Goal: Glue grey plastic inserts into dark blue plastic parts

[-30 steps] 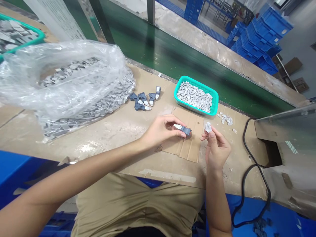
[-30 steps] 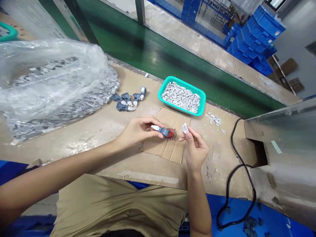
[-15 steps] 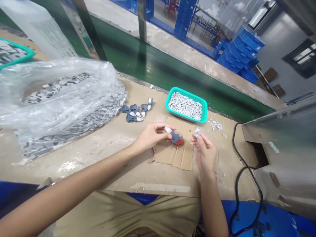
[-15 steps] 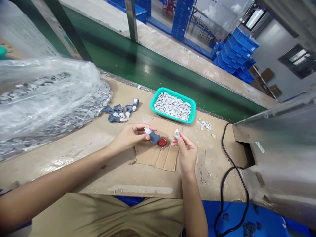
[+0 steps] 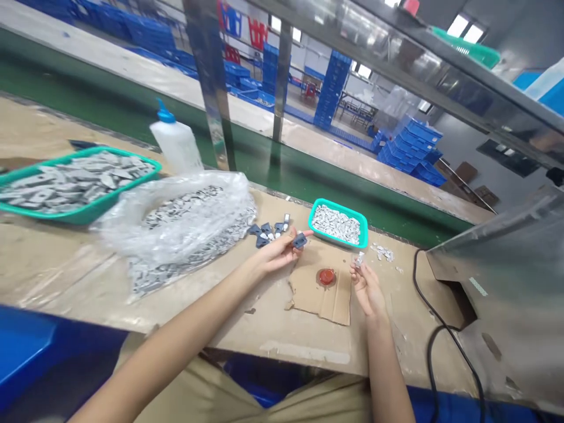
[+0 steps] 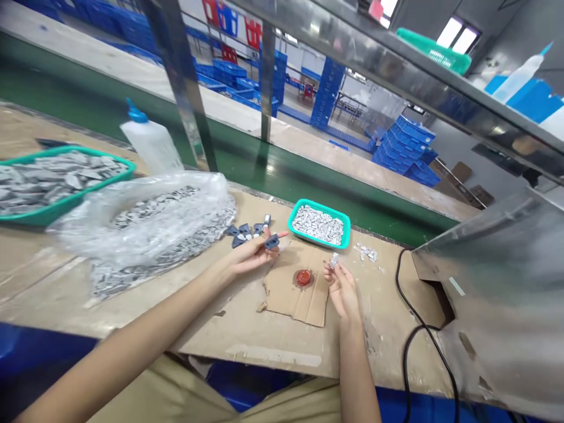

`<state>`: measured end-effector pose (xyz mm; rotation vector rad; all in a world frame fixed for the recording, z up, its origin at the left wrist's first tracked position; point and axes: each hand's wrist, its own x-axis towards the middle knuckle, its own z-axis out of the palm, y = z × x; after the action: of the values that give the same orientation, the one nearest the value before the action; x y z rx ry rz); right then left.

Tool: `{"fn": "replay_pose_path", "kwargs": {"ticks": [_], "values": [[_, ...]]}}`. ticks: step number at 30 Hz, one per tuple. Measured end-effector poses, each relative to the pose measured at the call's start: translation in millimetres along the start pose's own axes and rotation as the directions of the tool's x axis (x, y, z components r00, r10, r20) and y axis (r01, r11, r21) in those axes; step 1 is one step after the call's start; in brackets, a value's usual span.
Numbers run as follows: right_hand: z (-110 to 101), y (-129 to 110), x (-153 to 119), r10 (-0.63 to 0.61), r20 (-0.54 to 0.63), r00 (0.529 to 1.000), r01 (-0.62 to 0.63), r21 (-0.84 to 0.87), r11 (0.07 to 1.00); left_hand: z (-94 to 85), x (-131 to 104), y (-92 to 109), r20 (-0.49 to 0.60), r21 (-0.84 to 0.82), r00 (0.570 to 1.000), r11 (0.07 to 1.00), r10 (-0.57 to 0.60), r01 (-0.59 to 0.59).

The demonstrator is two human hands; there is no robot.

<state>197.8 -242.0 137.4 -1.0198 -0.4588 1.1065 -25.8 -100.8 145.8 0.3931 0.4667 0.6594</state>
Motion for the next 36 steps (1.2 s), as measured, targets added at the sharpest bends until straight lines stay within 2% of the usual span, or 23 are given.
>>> {"fn": "replay_pose_path", "kwargs": {"ticks": [3, 5, 7, 13, 18, 20, 23, 27, 31, 33, 36], "values": [[-4.3, 2.4, 4.9, -0.014, 0.012, 1.0, 0.014, 0.011, 1.0, -7.3, 2.5, 4.9, 0.063, 0.249, 0.988, 0.957, 0.139, -0.15], [-7.9, 3.8, 8.1, -0.027, 0.007, 1.0, 0.027, 0.012, 1.0, -12.7, 3.8, 10.0, 0.121, 0.447, 0.962, 0.852, 0.244, -0.272], [-11.2, 4.7, 10.6, -0.038, 0.0, 0.999, 0.038, 0.008, 0.999, -17.3, 3.8, 16.5, 0.154, 0.574, 0.938, 0.745, 0.309, -0.34], [-15.7, 5.7, 14.2, -0.062, -0.013, 0.998, 0.062, -0.013, 0.998, -21.9, -1.8, 33.8, 0.09, 0.744, 0.883, 0.558, 0.461, -0.368], [-17.6, 6.6, 16.5, -0.077, -0.035, 0.996, 0.076, -0.04, 0.996, -25.8, -5.1, 42.9, -0.044, 0.854, 0.761, 0.42, 0.648, -0.308], [-18.6, 6.7, 16.9, -0.078, -0.038, 0.996, 0.076, -0.045, 0.996, -29.7, -5.3, 46.1, -0.09, 0.879, 0.72, 0.395, 0.688, -0.268], [-19.4, 6.2, 16.4, -0.07, -0.034, 0.997, 0.069, -0.045, 0.997, -36.7, -3.2, 49.4, -0.143, 0.894, 0.694, 0.393, 0.705, -0.215], [-18.7, 5.4, 14.6, -0.053, -0.017, 0.998, 0.053, -0.03, 0.998, -43.3, 2.7, 50.3, -0.197, 0.881, 0.694, 0.435, 0.693, -0.184], [-16.8, 5.2, 13.2, -0.039, 0.006, 0.999, 0.04, -0.013, 0.999, -42.7, 4.3, 50.9, -0.22, 0.861, 0.698, 0.472, 0.681, -0.188], [-15.5, 5.2, 12.6, -0.032, 0.013, 0.999, 0.032, -0.014, 0.999, -40.8, 1.9, 52.1, -0.22, 0.869, 0.683, 0.458, 0.697, -0.188], [-12.9, 5.2, 11.2, -0.026, 0.012, 1.0, 0.027, -0.026, 0.999, -38.7, -3.3, 54.5, -0.207, 0.905, 0.631, 0.391, 0.748, -0.167]]}}
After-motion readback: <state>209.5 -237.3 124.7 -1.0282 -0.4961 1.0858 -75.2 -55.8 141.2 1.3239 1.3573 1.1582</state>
